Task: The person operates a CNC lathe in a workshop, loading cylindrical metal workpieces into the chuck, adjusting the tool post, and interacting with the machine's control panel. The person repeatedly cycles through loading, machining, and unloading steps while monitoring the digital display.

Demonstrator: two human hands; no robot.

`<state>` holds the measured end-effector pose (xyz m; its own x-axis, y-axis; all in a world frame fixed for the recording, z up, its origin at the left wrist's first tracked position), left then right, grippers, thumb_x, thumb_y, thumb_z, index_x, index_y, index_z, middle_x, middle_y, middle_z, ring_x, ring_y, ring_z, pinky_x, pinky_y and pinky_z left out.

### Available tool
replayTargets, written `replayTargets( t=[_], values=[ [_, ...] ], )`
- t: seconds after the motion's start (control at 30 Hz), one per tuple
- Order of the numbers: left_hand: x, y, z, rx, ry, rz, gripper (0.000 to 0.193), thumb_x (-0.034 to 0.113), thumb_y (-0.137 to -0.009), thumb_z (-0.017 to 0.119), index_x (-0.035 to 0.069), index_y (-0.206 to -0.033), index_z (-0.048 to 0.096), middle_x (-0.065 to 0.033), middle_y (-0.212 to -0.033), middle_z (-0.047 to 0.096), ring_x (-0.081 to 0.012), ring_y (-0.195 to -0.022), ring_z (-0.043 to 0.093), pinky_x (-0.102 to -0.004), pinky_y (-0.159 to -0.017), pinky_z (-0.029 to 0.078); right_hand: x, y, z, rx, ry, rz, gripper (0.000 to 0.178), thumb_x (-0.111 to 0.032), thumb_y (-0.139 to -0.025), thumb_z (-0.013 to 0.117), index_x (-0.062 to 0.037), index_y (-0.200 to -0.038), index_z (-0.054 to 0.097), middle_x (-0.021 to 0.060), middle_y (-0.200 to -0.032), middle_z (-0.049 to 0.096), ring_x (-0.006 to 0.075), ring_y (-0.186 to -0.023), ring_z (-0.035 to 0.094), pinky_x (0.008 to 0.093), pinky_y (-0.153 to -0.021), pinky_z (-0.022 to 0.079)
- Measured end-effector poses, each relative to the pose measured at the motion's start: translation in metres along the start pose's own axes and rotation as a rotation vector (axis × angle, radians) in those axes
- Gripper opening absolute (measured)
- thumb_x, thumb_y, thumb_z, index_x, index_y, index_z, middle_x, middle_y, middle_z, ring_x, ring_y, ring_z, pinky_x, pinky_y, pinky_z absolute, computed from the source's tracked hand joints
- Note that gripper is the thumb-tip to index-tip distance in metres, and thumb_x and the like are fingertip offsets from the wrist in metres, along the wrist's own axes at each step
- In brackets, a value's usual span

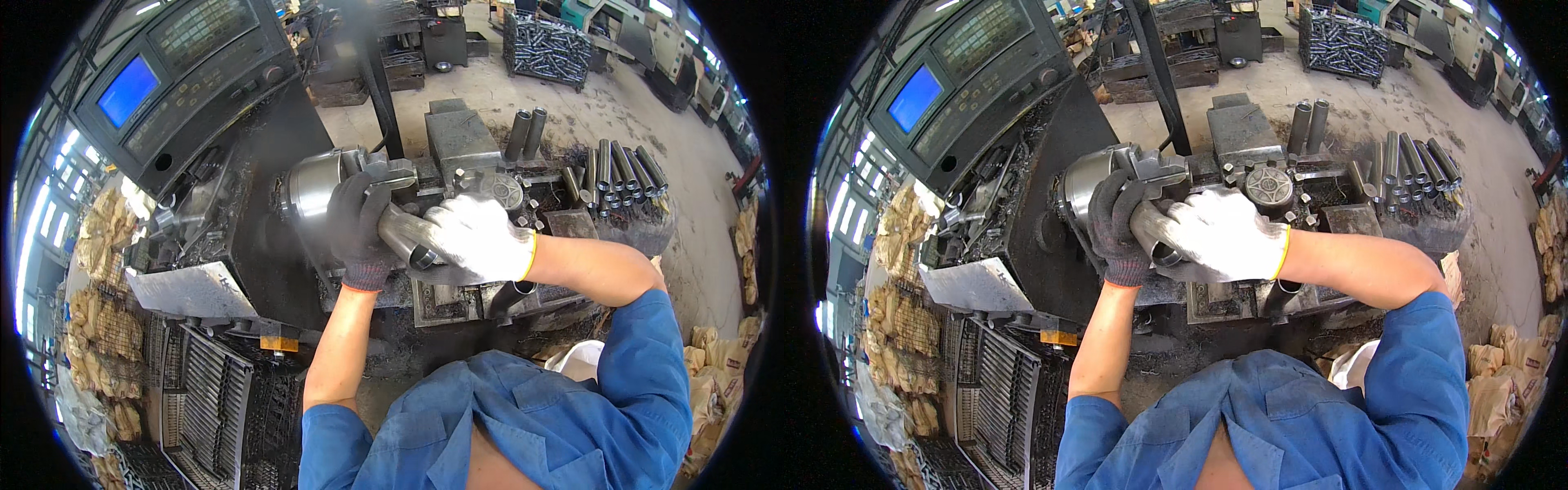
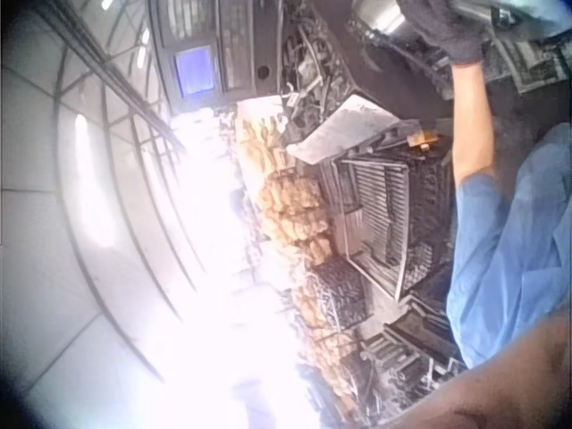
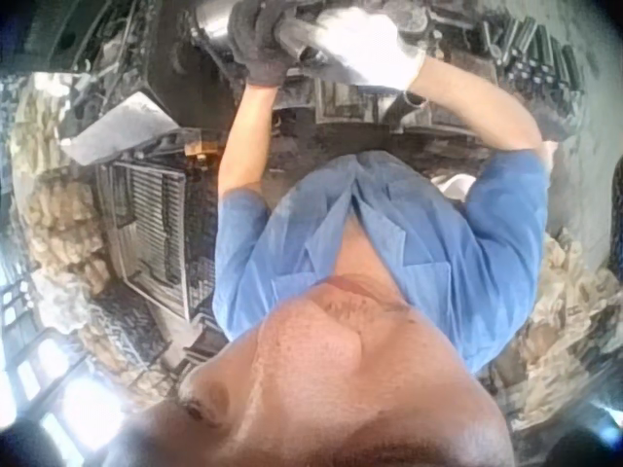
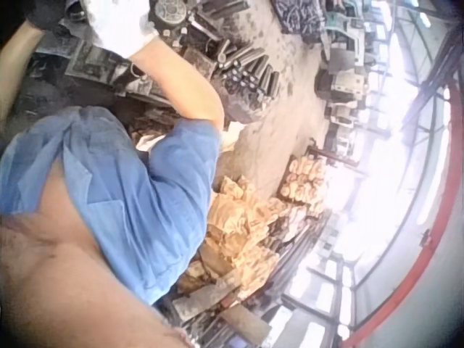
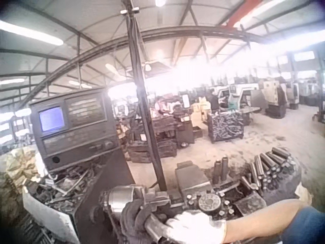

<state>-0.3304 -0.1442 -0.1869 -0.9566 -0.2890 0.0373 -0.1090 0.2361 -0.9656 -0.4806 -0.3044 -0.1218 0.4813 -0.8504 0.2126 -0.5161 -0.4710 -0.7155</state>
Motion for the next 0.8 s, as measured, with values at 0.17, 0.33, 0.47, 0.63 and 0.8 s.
replayTargets(
  t=[0.17,0.33,0.47,0.63,0.8],
  values=[
    [-0.002,0.012,-0.002,0.024,-0.042,-0.037,0.051,0.029,-0.079,0.088,0.013,-0.125,0.072,-0.0176,-0.135,0.068,-0.0406,-0.120,0.068,-0.0520,-0.102,0.057,-0.014,0.004,0.011,0.083,-0.084,0.028,0.071,-0.041,-0.071,0.095,-0.0090,-0.130,0.073,0.0034,-0.091,0.061,0.0224,-0.073,0.061,0.0379,-0.062,0.049],
    [0.002,0.019,0.001,0.054,0.077,-0.129,0.054,0.023,-0.076,0.091,0.013,-0.126,0.073,-0.0186,-0.130,0.070,-0.0398,-0.117,0.071,-0.0488,-0.100,0.059,-0.019,0.007,0.010,-0.003,-0.066,0.006,0.067,-0.041,-0.075,0.090,-0.0083,-0.130,0.070,0.0070,-0.104,0.066,0.0249,-0.084,0.066,0.0396,-0.068,0.054],
    [0.003,0.033,0.015,0.049,0.223,-0.194,0.049,0.025,-0.083,0.088,0.008,-0.127,0.074,-0.0171,-0.133,0.072,-0.0372,-0.120,0.071,-0.0489,-0.106,0.058,-0.017,0.011,0.005,-0.051,-0.089,-0.026,0.063,-0.039,-0.078,0.085,-0.0097,-0.131,0.069,0.0074,-0.109,0.068,0.0257,-0.086,0.067,0.0406,-0.070,0.057],
    [-0.002,0.079,0.021,-0.248,0.549,-0.516,0.037,0.018,-0.089,0.084,0.005,-0.122,0.073,-0.0132,-0.122,0.075,-0.0283,-0.113,0.073,-0.0434,-0.098,0.060,-0.023,-0.007,-0.003,-0.100,-0.234,0.156,0.058,-0.040,-0.079,0.089,-0.0107,-0.127,0.072,0.0074,-0.091,0.070,0.0282,-0.079,0.071,0.0411,-0.067,0.056],
    [0.033,0.095,-0.004,-0.544,0.625,-0.639,0.055,0.027,-0.096,0.081,0.006,-0.142,0.058,-0.0123,-0.139,0.068,-0.0243,-0.130,0.066,-0.0423,-0.110,0.054,-0.014,-0.001,0.009,-0.156,-0.323,0.294,0.059,-0.043,-0.082,0.088,-0.0089,-0.128,0.071,0.0127,-0.098,0.077,0.0333,-0.085,0.077,0.0427,-0.074,0.062]
  ],
)
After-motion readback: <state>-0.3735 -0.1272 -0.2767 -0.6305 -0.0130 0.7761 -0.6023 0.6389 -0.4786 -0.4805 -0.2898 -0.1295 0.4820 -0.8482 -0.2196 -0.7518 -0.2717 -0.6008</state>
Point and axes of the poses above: each hand's wrist, its own y-axis away from the middle knuckle, its own z-axis out of the palm, x = y × z, the point moved 1 cm from there along -y, towards the middle knuckle
